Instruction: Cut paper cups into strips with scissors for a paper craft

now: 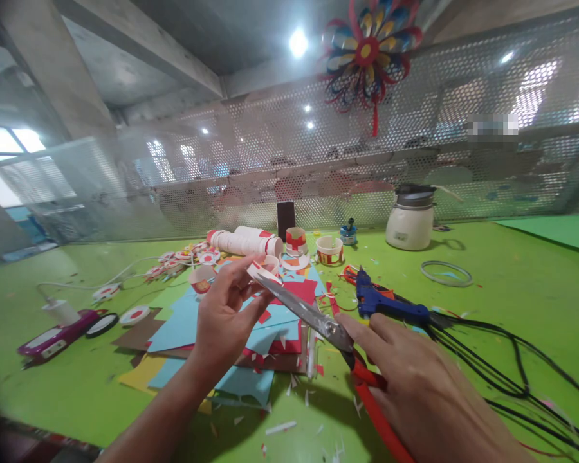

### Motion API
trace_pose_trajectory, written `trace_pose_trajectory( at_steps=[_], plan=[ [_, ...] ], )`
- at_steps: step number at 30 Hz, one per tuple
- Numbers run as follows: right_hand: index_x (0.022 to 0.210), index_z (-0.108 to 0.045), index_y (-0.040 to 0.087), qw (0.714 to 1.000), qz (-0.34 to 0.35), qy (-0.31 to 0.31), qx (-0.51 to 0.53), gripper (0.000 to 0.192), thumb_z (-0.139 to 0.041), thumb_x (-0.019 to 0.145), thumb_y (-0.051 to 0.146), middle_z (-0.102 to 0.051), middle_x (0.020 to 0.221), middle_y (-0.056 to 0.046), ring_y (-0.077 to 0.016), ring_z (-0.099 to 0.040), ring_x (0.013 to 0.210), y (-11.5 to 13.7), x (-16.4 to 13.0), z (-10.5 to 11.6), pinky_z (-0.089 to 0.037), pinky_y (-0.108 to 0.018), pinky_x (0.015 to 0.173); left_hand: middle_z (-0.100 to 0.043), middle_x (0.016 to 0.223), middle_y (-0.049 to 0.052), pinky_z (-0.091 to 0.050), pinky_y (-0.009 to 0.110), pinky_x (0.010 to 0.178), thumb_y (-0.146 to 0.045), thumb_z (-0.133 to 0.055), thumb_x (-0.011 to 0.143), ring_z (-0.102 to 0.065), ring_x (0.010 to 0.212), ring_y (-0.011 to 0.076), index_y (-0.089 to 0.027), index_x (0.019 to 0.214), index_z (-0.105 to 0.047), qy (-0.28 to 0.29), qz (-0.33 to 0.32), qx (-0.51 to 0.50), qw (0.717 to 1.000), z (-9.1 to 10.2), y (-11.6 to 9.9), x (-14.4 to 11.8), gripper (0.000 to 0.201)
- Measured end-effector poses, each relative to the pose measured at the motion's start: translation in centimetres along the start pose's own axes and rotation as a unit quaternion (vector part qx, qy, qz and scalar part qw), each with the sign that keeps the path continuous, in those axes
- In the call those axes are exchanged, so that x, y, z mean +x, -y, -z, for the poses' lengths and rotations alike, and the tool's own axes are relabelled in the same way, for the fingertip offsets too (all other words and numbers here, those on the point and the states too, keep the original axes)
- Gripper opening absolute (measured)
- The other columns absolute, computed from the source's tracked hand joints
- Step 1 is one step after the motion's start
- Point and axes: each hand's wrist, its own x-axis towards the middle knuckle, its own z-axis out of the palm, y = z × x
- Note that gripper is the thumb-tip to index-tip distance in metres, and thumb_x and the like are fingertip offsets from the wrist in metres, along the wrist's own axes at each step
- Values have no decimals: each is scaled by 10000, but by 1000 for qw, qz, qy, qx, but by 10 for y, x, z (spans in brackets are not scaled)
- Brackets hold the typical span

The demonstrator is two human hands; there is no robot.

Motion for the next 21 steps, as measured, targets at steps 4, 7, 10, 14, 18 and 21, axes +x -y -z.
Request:
trace_pose_trajectory(
  at_steps=[4,7,10,14,18,21],
  plan=[
    [1212,-529,235,1000,-1,13,-16,397,-403,836,247,-711,917,-120,-278,-726,772,0,-1,-1,-604,-321,539,-653,1162,99,-548,398,965,-128,-681,766,-648,1058,205,-183,1210,-539,5,6,1,1000,0,-1,0,470],
    [1211,-536,227,1000,-4,20,-21,392,-406,843,264,-708,924,-126,-281,-722,772,0,-3,-3,-602,-328,542,-658,1149,99,-554,395,954,-140,-685,769,-651,1049,203,-183,1208,-540,6,6,5,1000,0,-1,-1,464],
    [1214,-539,238,1000,-7,28,2,395,-414,840,260,-708,947,-123,-277,-723,788,-1,-5,-3,-604,-331,558,-659,1144,97,-558,380,947,-144,-686,771,-654,1039,197,-181,1205,-545,7,5,8,1000,0,-2,-2,458],
    [1251,-507,270,998,-30,37,30,444,-409,821,221,-704,977,-108,-273,-724,806,-1,-6,-3,-608,-360,583,-667,1124,95,-565,374,933,-150,-691,770,-661,1021,194,-178,1198,-547,8,9,2,1000,-1,-4,-2,453],
    [1261,-496,296,996,-48,44,65,464,-434,809,213,-702,903,-64,-255,-723,758,0,-5,-5,-608,-370,583,-667,1133,96,-570,360,924,-154,-694,770,-665,1009,185,-176,1185,-546,8,12,-20,1000,-2,-6,-1,440],
    [1241,-522,292,996,-45,43,62,436,-441,818,225,-705,900,-62,-253,-723,760,1,-4,-4,-605,-355,573,-672,1126,91,-569,344,924,-164,-701,769,-667,1003,177,-175,1176,-546,4,13,-29,999,-3,-6,-1,436]
  ],
)
